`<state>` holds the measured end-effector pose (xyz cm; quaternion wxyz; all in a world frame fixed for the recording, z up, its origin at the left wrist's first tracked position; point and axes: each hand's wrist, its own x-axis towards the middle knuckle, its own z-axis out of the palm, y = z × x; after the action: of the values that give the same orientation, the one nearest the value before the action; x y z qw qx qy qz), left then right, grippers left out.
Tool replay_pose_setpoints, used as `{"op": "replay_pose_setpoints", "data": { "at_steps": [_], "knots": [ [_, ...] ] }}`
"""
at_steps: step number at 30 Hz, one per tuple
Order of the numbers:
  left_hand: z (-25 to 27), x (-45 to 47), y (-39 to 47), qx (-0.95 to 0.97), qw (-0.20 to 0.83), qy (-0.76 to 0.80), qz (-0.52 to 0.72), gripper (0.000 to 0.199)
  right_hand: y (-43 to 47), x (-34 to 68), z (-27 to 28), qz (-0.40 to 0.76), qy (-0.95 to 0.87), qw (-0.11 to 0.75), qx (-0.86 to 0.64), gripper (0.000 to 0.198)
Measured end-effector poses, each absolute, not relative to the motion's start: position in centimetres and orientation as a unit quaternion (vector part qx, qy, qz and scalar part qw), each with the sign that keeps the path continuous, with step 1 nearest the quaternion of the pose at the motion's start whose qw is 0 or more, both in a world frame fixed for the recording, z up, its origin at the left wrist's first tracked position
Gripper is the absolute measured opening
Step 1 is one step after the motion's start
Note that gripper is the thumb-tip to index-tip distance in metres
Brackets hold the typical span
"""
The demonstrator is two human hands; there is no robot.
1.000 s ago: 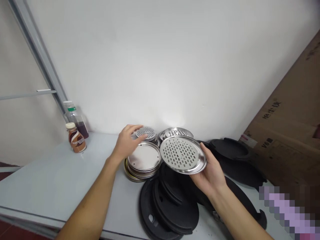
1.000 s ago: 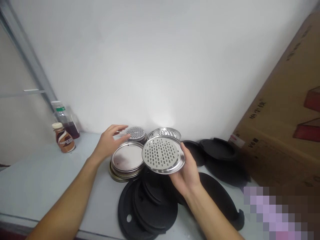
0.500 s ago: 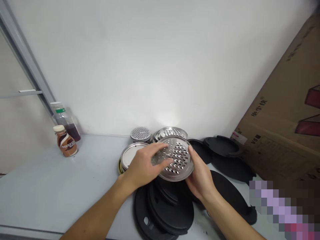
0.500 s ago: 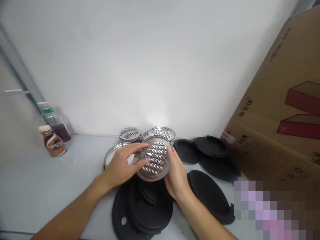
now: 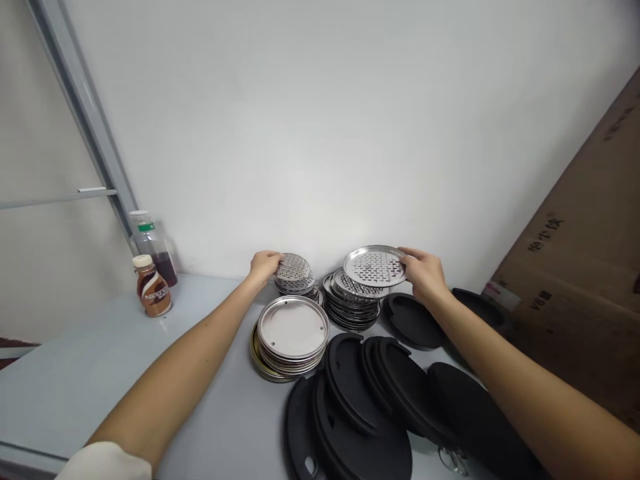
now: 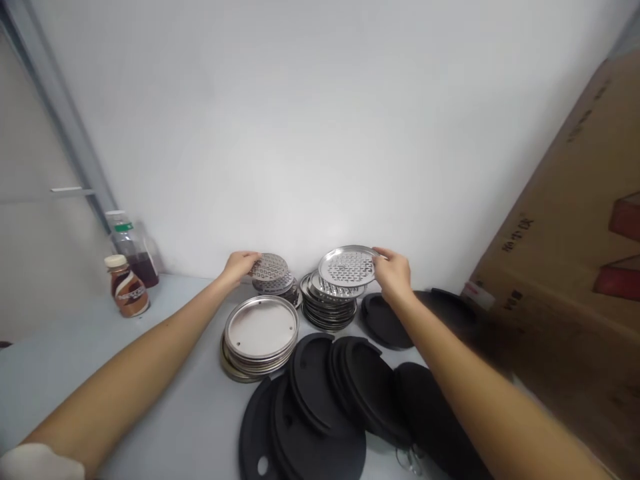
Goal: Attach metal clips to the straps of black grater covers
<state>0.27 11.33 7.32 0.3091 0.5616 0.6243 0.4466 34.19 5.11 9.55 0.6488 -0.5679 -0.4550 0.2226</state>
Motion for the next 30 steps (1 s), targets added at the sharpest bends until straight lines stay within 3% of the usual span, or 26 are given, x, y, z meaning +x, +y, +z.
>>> {"op": "replay_pose_setpoints", "data": {
  "at_steps": [11, 17, 23, 30],
  "knots": [
    [4.6, 0.6, 12.5, 0.556, 0.283, 0.655, 0.427, 0.034, 6.4, 34.3, 7.5, 0.075, -0.522, 0.408, -0.745, 0.032],
    [4.3, -1.0, 8.8, 0.528, 0.313, 0.622, 0.485, 0.073, 1.5, 31.4, 8.5, -0.011, -0.6, 0.411, -0.686, 0.048],
    [0.6, -3.2, -0.2, 0.551, 0.398, 0.528, 0.51, 0.065, -4.6, 24.5, 7.5, 0.27, -0.706, 0.315, -0.574, 0.058],
    [-1.2, -2.3, -2.6, 0.531, 0.457, 0.47, 0.537, 0.064, -2.2, 19.4, 6.0, 0.536, -0.513, 0.348, -0.573, 0.05]
  ]
}}
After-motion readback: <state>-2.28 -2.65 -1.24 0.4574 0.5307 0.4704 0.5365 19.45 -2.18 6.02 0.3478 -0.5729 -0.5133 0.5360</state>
